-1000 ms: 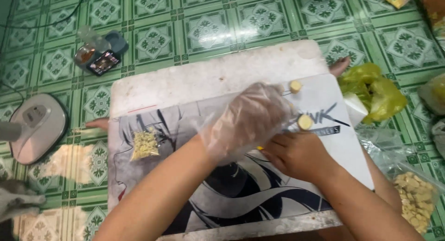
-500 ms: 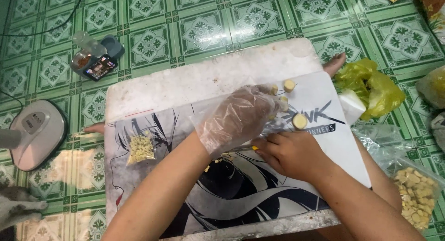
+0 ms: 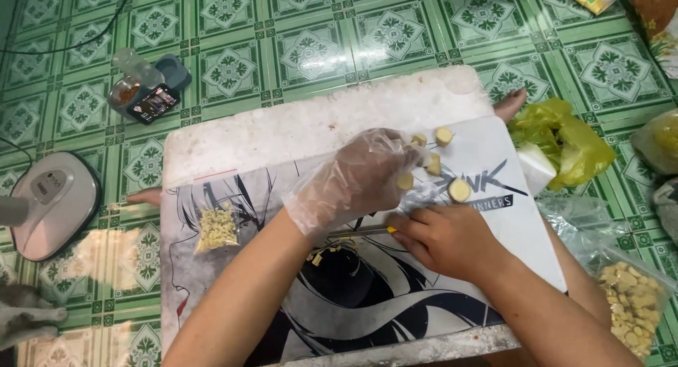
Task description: Finely chopping or mincing small pieces of ginger using a small knife on a cutting board.
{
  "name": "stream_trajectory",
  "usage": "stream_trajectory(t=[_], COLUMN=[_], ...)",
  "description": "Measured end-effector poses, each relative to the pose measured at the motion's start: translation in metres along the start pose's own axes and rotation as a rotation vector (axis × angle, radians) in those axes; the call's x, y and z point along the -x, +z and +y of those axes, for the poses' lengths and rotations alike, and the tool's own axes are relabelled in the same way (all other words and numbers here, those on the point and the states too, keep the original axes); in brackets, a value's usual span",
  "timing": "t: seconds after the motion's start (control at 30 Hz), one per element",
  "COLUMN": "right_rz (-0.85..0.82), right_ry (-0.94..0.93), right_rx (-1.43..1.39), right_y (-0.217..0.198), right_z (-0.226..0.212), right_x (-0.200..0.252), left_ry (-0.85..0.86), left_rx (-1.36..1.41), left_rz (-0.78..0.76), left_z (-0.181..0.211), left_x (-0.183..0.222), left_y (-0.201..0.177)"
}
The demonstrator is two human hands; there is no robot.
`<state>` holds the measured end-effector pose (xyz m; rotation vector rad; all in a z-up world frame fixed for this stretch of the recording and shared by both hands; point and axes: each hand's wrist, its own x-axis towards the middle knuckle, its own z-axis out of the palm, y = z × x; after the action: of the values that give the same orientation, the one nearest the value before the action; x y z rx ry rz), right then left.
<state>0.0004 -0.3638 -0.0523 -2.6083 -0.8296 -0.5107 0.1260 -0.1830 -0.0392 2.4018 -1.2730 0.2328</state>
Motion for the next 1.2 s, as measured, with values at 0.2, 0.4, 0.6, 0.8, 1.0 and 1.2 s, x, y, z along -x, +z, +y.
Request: stream_trajectory(t=[0.2,0.4,0.6,0.8,1.0,1.2], right_rz=[0.012,0.035,-0.103,-0.044,-0.054,-0.062], right_ry=[0.014,0.0,0.063,0.045,0.072,0.084], right_rx=[-0.013,0.009,0.008,-0.079,-0.063,-0.071], right_y=[-0.004,-0.004,-0.011,-0.016,-0.013,-0.011], right_z=[-0.002,0.002,-0.006,-0.016,-0.016,-0.016], right_x=[-0.002,0.003,-0.004,-0.01,-0.006,-0.007], left_ry=[0.191,0.149,-0.603,-0.345,-1.07,-0.296], left_rx=[0.11,0.183,0.204,0.481,1.105,0.581], left_rz=[0.183,-0.08,-0.19,-0.014,0.085,0.306], left_z=[-0.002,0.032,0.043,0.051,0.052,0.045], left_x=[0.012,0.097,0.16,0.145,0.155,0.154], left_y=[-0.064,-0.166,-0.142,-0.145,-0.122,-0.126])
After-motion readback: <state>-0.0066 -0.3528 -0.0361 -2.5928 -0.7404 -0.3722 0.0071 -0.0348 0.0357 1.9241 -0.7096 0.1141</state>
